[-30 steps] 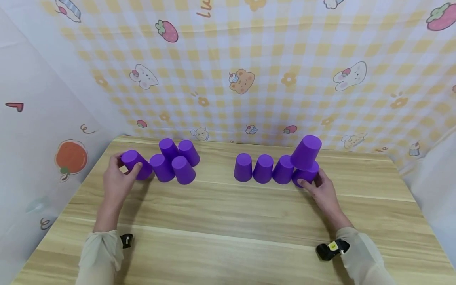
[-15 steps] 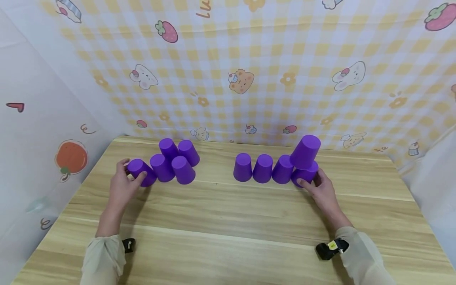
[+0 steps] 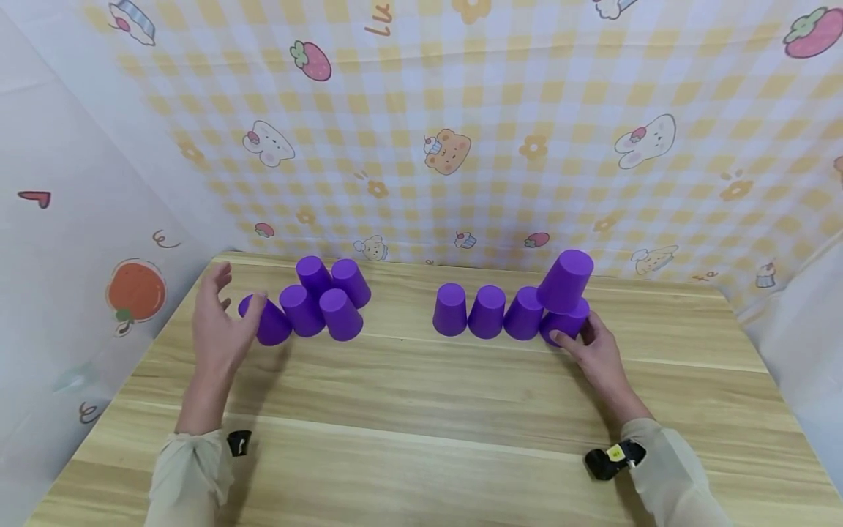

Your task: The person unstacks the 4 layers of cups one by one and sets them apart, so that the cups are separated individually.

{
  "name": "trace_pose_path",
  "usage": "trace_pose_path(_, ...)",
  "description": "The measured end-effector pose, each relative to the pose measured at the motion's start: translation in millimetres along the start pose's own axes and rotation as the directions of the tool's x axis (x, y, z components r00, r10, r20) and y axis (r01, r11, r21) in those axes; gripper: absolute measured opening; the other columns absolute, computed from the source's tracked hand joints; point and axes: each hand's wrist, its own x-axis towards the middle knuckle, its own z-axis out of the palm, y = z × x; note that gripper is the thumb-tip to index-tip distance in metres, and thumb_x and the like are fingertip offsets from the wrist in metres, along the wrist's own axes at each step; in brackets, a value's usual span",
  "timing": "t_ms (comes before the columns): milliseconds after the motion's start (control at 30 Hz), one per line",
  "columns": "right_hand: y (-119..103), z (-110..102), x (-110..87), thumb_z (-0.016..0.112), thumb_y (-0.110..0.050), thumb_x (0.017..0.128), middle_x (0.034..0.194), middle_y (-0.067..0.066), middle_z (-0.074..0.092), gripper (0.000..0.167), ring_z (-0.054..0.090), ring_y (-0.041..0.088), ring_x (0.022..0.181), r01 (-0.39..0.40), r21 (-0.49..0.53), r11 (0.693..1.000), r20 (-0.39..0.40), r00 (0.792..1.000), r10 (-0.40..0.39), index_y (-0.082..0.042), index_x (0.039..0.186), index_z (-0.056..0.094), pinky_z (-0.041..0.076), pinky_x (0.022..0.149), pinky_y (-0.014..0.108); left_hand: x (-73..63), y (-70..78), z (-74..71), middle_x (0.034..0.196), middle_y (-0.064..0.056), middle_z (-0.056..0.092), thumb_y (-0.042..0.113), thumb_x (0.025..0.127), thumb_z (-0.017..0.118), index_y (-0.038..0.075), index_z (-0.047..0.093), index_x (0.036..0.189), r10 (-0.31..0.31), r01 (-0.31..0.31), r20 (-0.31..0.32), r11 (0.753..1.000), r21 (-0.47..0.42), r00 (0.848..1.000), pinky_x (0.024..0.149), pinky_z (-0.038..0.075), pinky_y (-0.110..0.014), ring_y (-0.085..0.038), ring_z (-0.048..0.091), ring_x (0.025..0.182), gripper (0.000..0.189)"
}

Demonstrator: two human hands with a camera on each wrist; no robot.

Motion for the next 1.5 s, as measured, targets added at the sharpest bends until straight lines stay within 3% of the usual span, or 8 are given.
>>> trace_pose_path(133, 0, 0, -0.1, 0.067, -0.018, 0.087, 0.137, 0.023, 0.041, 0.067, 0.034, 0.035, 0.129, -0.004, 0.003, 1.000, 0.006, 1.000, 0.004, 0.002, 0.140, 0.031, 0.027, 0.106, 0.049, 2.3, 24.2, 7.0, 0.133, -0.004, 0.048, 0.014, 0.083, 0.069, 0.007, 0.045, 0.134, 0.068, -0.069, -0.030, 0.996, -0.054, 0.997, 0.095, 0.042, -0.045, -0.018, 0.044, 0.121, 0.057)
trace_pose_path(367, -1, 1, -0.2, 0.067, -0.018, 0.087, 0.137, 0.022, 0.041, 0.066, 0.035, 0.034, 0.129, 0.000, 0.000, 1.000, 0.005, 1.000, 0.000, 0.001, 0.140, 0.032, 0.028, 0.106, 0.048, 3.4, 66.3, 24.9, 0.128, -0.005, 0.051, 0.006, 0.082, 0.069, 0.003, 0.049, 0.130, 0.186, -0.182, 0.000, 0.963, -0.198, 0.983, 0.093, 0.044, -0.045, -0.020, 0.046, 0.119, 0.052)
trace_pose_path(533, -1, 0, -0.2, 0.067, -0.018, 0.087, 0.136, 0.021, 0.042, 0.066, 0.036, 0.034, 0.128, 0.000, -0.010, 1.000, 0.001, 1.000, 0.000, 0.000, 0.140, 0.033, 0.029, 0.106, 0.047, 0.7, 95.4, 48.9, 0.129, -0.009, 0.051, 0.006, 0.081, 0.070, 0.002, 0.048, 0.130, 0.289, -0.263, 0.059, 0.925, -0.274, 0.955, 0.095, 0.043, -0.044, -0.021, 0.045, 0.120, 0.054)
trace_pose_path(733, -1, -2, 0.4, 0.067, -0.018, 0.087, 0.136, 0.021, 0.043, 0.066, 0.037, 0.033, 0.127, 0.002, -0.005, 1.000, 0.000, 1.000, -0.002, 0.000, 0.140, 0.033, 0.030, 0.106, 0.045, -0.3, 124.9, 83.7, 0.129, -0.011, 0.049, 0.018, 0.084, 0.067, 0.004, 0.047, 0.131, 0.420, -0.359, 0.152, 0.879, -0.313, 0.895, 0.093, 0.045, -0.041, -0.021, 0.047, 0.117, 0.053)
trace_pose_path(900, -1, -2, 0.1, 0.068, -0.017, 0.086, 0.135, 0.020, 0.044, 0.065, 0.038, 0.033, 0.126, 0.006, -0.003, 1.000, -0.005, 1.000, -0.006, -0.001, 0.140, 0.034, 0.030, 0.106, 0.044, -9.2, 151.5, 113.0, 0.130, -0.007, 0.048, 0.030, 0.084, 0.067, 0.010, 0.044, 0.134, 0.431, -0.332, 0.305, 0.885, -0.327, 0.849, 0.093, 0.044, -0.034, -0.019, 0.046, 0.117, 0.059)
trace_pose_path(1167, 1, -1, 0.7, 0.068, -0.019, 0.086, 0.135, 0.021, 0.044, 0.066, 0.039, 0.032, 0.126, -0.003, -0.015, 1.000, -0.007, 1.000, 0.002, 0.000, 0.140, 0.034, 0.030, 0.106, 0.044, -33.6, 186.2, 167.3, 0.128, -0.008, 0.050, 0.030, 0.082, 0.070, 0.006, 0.042, 0.133, 0.537, -0.397, 0.466, 0.841, -0.368, 0.703, 0.092, 0.042, -0.030, -0.019, 0.048, 0.113, 0.063)
trace_pose_path(1400, 1, -1, 0.8, 0.068, -0.019, 0.086, 0.135, 0.021, 0.045, 0.065, 0.038, 0.032, 0.127, 0.008, -0.019, 1.000, -0.006, 1.000, -0.008, 0.000, 0.139, 0.036, 0.030, 0.106, 0.043, -44.1, 208.6, 209.6, 0.137, -0.004, 0.044, 0.030, 0.084, 0.070, 0.008, 0.038, 0.137, 0.531, -0.344, 0.565, 0.845, -0.409, 0.632, 0.098, 0.036, -0.021, -0.013, 0.041, 0.123, 0.066)
trace_pose_path(1500, 1, -1, 0.9, 0.068, -0.019, 0.086, 0.135, 0.021, 0.044, 0.064, 0.037, 0.033, 0.127, 0.012, -0.019, 1.000, -0.005, 1.000, -0.012, 0.001, 0.138, 0.036, 0.030, 0.106, 0.043, -46.0, 216.4, 222.5, 0.139, -0.003, 0.042, 0.033, 0.084, 0.069, 0.008, 0.035, 0.139, 0.520, -0.328, 0.590, 0.852, -0.408, 0.618, 0.100, 0.034, -0.020, -0.012, 0.039, 0.125, 0.069)
